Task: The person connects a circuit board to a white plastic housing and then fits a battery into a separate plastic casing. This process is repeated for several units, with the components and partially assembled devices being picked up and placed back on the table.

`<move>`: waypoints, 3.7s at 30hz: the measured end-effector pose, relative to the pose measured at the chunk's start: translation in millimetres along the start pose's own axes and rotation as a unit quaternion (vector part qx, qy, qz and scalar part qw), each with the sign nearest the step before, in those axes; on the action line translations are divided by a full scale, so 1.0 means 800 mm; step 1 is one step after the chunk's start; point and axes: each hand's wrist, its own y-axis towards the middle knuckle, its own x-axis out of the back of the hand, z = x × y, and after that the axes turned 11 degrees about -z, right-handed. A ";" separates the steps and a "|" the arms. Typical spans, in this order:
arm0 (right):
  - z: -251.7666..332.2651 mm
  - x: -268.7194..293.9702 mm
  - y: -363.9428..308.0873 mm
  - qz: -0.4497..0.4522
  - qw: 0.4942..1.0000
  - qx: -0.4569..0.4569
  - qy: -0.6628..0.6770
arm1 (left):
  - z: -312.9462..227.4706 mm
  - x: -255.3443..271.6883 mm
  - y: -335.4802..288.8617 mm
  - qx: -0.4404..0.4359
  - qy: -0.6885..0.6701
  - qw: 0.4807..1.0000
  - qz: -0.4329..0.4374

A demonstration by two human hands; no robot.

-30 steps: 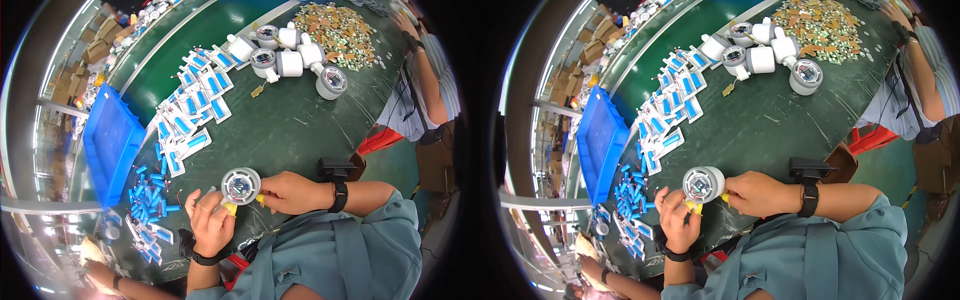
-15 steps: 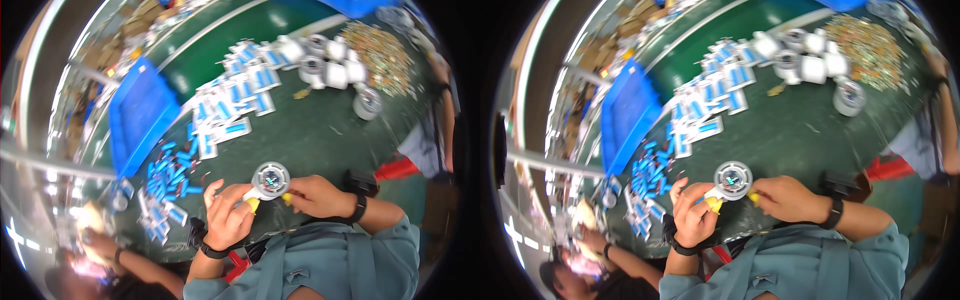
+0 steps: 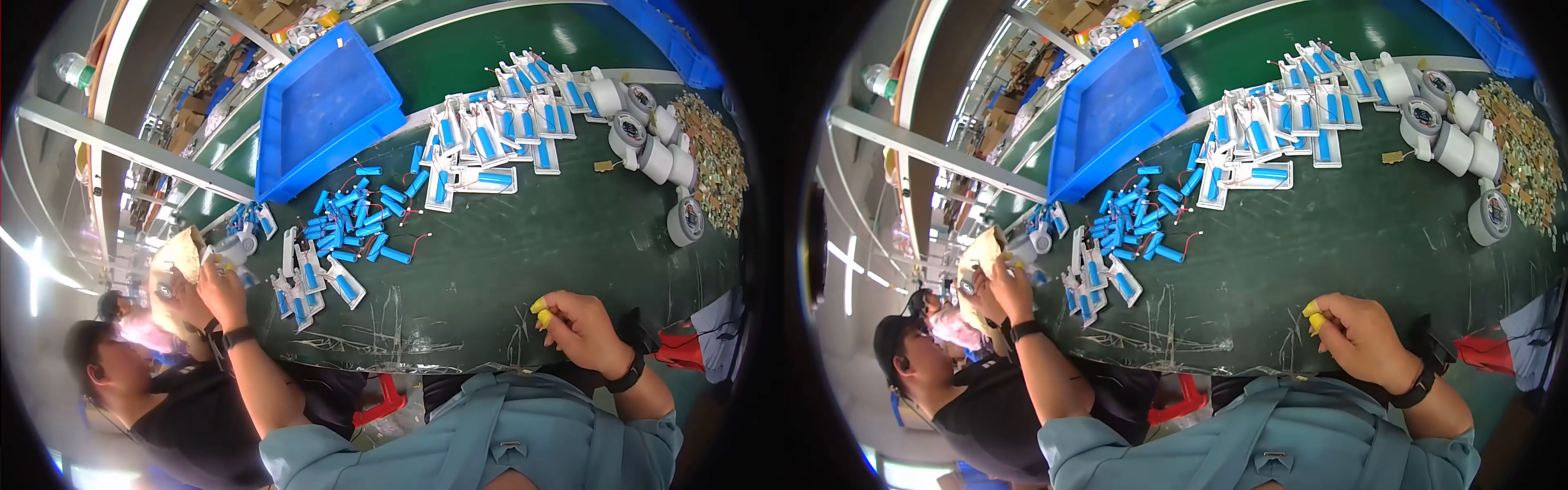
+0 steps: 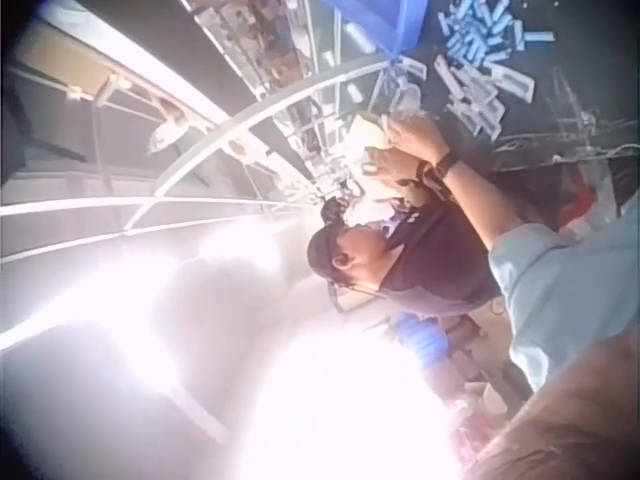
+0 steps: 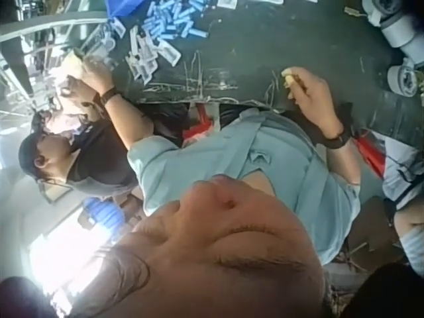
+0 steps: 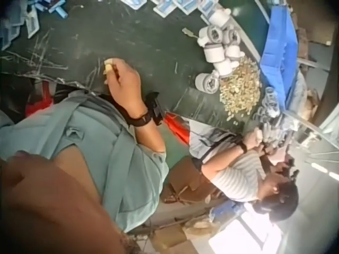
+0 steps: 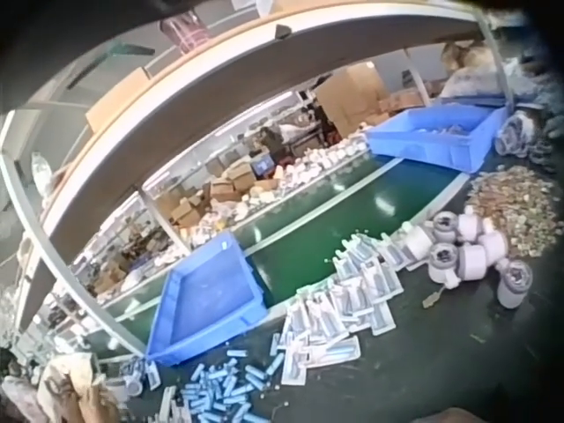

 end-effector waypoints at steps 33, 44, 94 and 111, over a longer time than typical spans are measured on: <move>-0.002 0.201 -0.012 -0.482 0.700 0.054 -0.524 | -0.316 0.117 -0.082 -0.127 -0.535 0.792 0.263; 0.046 0.090 -0.002 0.018 0.930 0.232 -0.285 | -0.313 0.106 -0.085 -0.056 -0.542 0.794 0.270; 0.017 0.012 -0.029 -0.028 0.895 -0.334 0.294 | -0.361 0.081 -0.062 -0.029 -0.616 0.744 0.257; 0.080 0.099 0.004 -0.062 0.987 -0.142 -0.031 | -0.354 0.082 -0.054 -0.076 -0.645 0.689 0.323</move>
